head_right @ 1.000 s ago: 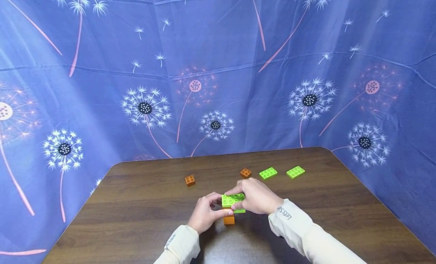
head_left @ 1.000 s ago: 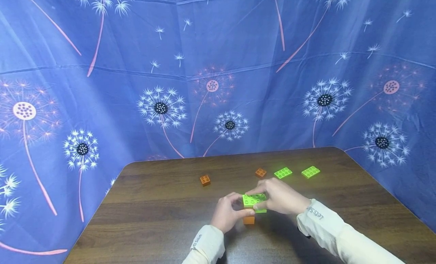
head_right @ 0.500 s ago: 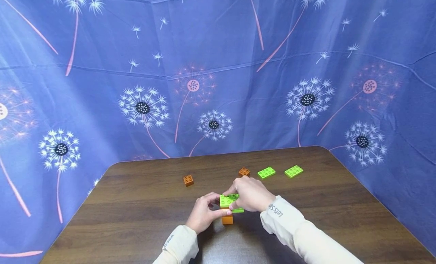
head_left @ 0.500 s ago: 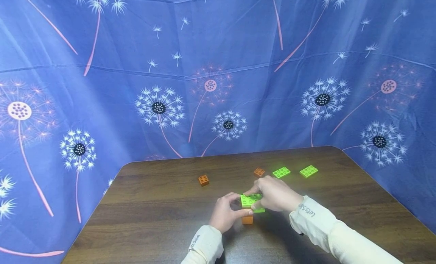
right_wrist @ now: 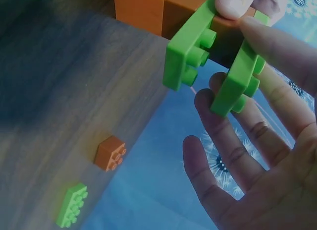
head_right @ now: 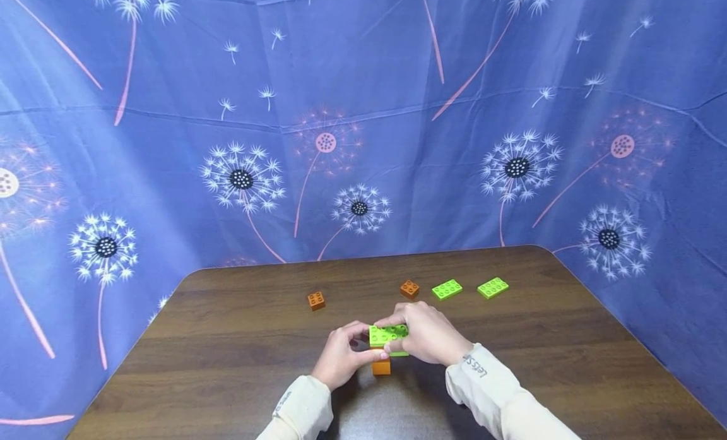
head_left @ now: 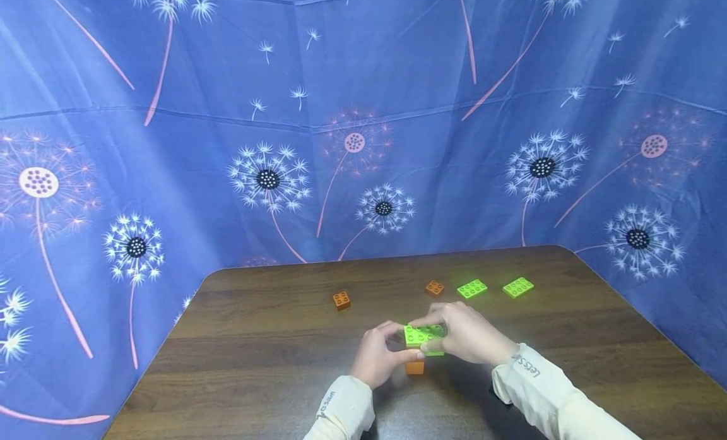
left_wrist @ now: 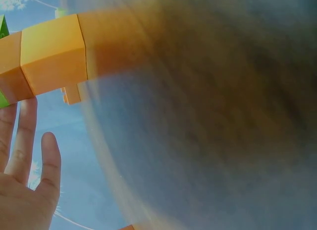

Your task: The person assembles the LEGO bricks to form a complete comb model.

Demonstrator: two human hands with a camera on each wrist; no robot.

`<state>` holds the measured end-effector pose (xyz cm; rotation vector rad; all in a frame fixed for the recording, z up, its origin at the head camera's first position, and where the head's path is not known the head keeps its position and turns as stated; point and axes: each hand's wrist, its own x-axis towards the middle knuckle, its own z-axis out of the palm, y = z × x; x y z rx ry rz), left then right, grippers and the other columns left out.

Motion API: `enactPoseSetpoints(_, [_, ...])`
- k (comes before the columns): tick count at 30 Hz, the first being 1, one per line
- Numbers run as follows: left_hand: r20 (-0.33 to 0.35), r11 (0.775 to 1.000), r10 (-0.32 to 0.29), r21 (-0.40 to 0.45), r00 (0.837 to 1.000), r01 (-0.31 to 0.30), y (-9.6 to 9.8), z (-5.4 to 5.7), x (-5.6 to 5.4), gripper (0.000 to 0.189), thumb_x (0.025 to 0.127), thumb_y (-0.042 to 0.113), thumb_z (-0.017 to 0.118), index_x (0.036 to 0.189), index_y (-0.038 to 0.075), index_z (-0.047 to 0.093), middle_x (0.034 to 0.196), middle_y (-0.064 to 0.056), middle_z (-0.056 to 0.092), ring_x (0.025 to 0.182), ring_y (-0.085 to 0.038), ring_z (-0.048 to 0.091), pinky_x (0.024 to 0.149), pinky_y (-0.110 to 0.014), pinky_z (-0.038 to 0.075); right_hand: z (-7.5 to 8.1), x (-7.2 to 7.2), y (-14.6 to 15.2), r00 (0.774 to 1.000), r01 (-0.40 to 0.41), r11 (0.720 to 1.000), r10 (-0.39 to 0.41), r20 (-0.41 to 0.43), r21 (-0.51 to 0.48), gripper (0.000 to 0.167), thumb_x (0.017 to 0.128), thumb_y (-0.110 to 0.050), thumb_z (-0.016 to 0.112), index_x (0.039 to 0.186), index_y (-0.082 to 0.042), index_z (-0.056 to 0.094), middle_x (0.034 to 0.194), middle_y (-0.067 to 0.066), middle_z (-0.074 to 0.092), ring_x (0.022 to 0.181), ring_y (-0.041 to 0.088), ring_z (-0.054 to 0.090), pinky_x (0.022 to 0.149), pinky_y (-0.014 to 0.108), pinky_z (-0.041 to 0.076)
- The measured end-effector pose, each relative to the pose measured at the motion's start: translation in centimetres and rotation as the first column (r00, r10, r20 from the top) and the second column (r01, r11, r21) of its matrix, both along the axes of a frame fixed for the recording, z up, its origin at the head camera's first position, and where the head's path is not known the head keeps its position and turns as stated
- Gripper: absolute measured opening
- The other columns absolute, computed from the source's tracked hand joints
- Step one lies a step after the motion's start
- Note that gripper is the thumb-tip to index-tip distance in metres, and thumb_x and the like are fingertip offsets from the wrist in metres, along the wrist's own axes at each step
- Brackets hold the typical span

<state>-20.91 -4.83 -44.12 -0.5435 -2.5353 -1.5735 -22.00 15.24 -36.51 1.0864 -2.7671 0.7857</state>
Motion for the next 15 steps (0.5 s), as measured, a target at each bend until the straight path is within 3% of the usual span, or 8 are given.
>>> enactPoseSetpoints(7, [-0.022, 1.000, -0.005, -0.005, 1.000, 0.005, 0.0, -0.1, 0.0, 0.037, 0.076, 0.024, 0.090, 0.106, 0.009, 0.075, 0.102, 0.000, 0.071, 0.090, -0.022, 0.071, 0.078, -0.030, 0.057, -1.0, 0.4, 0.3, 0.999, 0.024, 0.998, -0.021, 0.042, -0.066, 0.043, 0.079, -0.026, 0.086, 0.119, -0.014, 0.076, 0.091, -0.015, 0.064, 0.072, 0.000, 0.051, 0.064, 0.024, 0.044])
enactPoseSetpoints(11, [-0.018, 1.000, -0.011, -0.004, 1.000, 0.011, 0.0, -0.1, -0.1, 0.037, 0.077, 0.025, 0.090, 0.106, 0.009, 0.075, 0.104, 0.000, 0.071, 0.089, -0.022, 0.072, 0.079, -0.030, 0.057, -1.4, 0.5, 0.4, 1.000, 0.015, 0.994, -0.013, 0.025, -0.110, 0.042, 0.082, -0.028, 0.084, 0.120, -0.014, 0.075, 0.091, -0.014, 0.064, 0.069, 0.003, 0.047, 0.062, 0.024, 0.042])
enactPoseSetpoints(15, [-0.010, 1.000, -0.018, 0.010, 1.000, 0.018, 0.0, -0.1, -0.1, 0.036, 0.077, 0.024, 0.090, 0.107, 0.009, 0.075, 0.104, -0.001, 0.071, 0.089, -0.020, 0.071, 0.078, -0.029, 0.057, -1.9, 0.6, 0.4, 1.000, 0.013, 0.989, -0.013, 0.003, -0.148, 0.040, 0.084, -0.026, 0.083, 0.121, -0.012, 0.074, 0.095, -0.013, 0.066, 0.077, 0.002, 0.053, 0.067, 0.027, 0.047])
